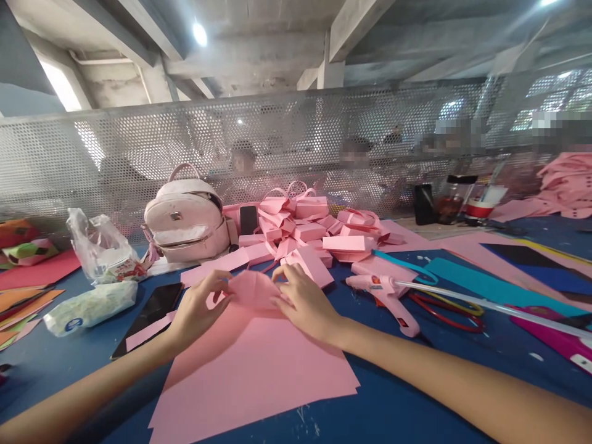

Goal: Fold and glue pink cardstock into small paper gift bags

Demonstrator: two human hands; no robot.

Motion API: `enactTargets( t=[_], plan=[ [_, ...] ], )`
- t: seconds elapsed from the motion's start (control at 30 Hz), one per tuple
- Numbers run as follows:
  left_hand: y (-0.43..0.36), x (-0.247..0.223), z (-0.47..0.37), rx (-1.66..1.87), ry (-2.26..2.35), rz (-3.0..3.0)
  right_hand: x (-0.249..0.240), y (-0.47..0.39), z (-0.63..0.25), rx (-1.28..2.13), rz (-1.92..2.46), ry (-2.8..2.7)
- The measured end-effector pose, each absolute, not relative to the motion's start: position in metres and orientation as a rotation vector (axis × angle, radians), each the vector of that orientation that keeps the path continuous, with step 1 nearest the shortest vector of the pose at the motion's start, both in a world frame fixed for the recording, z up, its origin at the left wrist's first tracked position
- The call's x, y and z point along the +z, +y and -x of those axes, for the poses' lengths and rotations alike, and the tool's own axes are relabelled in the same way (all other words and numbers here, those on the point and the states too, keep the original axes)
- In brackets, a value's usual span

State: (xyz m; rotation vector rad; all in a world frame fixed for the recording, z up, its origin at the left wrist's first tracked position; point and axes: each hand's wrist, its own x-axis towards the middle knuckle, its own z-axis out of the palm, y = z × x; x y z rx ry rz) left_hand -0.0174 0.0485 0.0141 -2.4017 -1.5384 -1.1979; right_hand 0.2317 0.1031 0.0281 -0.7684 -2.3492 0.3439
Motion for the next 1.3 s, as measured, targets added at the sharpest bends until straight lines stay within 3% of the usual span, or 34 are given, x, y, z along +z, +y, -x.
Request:
enactTargets(
  t=[0.23, 0.57, 0.83, 1.3],
  plan=[
    [0.063, -0.006, 0.013, -1.502, -1.767, 2.299, 0.013, 0.123, -0.221, 0.496, 0.856, -2.200],
    [0.051, -0.007, 0.018, -1.396, -1.517, 2.478, -0.008, 0.112, -0.225, 0.709, 0.811, -1.911],
    [0.050, -0.010, 0.009, -1.522, -1.727, 2.387, -0.002, 0.112, -0.220, 0.390, 0.552, -2.081],
    [0.049, -0.013, 0.011, -1.529, -1.858, 2.310, -0.003, 0.108, -0.221, 0.538, 0.665, -2.104]
  ],
)
